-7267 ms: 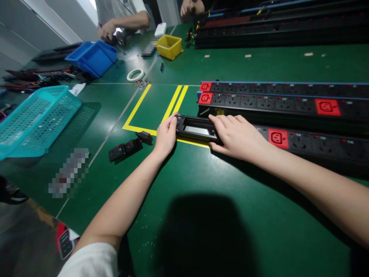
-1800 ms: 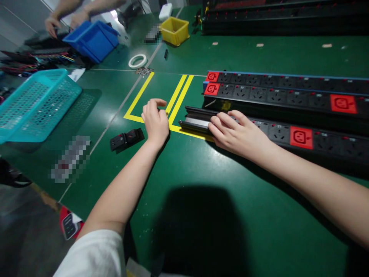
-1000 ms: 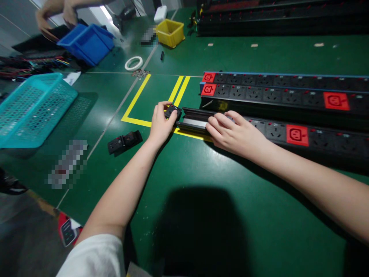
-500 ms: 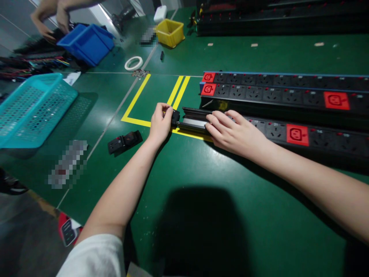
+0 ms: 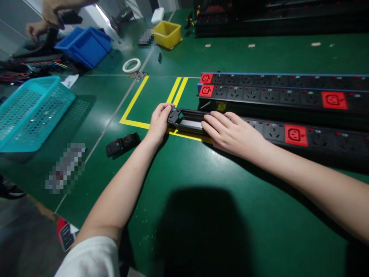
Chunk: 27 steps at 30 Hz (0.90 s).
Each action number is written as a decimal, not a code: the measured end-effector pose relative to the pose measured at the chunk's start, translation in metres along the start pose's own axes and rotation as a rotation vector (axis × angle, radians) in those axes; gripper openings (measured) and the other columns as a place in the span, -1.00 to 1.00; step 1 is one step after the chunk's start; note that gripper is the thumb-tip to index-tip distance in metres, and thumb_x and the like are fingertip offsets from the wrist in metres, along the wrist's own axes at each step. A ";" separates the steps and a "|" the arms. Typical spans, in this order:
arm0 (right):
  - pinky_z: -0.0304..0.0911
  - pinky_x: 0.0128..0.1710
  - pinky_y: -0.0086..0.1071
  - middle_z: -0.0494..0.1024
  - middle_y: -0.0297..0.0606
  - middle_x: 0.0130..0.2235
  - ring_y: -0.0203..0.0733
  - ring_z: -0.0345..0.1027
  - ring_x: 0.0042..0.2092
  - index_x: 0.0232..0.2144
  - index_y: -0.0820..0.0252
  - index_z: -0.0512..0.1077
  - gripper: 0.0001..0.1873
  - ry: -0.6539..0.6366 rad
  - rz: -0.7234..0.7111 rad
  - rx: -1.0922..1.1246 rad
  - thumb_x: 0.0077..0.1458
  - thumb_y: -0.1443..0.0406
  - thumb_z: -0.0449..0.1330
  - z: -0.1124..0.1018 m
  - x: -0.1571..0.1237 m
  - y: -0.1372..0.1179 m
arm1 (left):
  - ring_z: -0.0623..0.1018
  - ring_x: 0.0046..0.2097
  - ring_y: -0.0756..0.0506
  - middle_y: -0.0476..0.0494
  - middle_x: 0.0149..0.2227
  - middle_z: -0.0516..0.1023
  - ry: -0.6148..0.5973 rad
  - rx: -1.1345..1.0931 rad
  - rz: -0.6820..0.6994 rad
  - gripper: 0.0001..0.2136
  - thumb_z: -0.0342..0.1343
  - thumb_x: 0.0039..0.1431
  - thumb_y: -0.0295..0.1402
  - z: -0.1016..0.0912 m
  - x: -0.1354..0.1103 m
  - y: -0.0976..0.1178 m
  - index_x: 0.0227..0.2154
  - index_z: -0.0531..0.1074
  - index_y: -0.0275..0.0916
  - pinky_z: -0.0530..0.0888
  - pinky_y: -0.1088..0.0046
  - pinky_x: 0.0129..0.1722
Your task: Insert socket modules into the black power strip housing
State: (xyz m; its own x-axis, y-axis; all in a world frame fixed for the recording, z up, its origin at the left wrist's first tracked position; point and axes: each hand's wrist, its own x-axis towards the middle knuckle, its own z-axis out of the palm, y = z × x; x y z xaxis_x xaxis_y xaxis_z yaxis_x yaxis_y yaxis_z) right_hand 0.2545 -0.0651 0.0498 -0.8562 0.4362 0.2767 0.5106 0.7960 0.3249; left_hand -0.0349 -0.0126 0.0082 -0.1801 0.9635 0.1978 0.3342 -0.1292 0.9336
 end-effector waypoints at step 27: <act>0.08 -0.06 -0.11 0.42 0.27 0.30 0.20 0.39 0.06 0.34 0.46 0.25 -0.37 -0.074 0.247 0.099 0.36 0.19 0.10 -0.002 0.002 -0.002 | 0.56 -0.11 -0.10 -0.09 -0.13 0.58 0.051 0.200 0.054 -0.87 0.05 0.43 -0.19 0.009 -0.018 -0.004 -0.12 0.41 -0.08 0.48 0.33 -0.01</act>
State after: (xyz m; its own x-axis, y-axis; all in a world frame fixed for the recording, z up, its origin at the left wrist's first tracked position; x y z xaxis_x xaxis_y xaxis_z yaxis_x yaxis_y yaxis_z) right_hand 0.2518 -0.0666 0.0518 -0.7118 0.6491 0.2682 0.6978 0.6972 0.1644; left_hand -0.0241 -0.0272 -0.0017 -0.2014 0.9428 0.2656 0.5205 -0.1267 0.8444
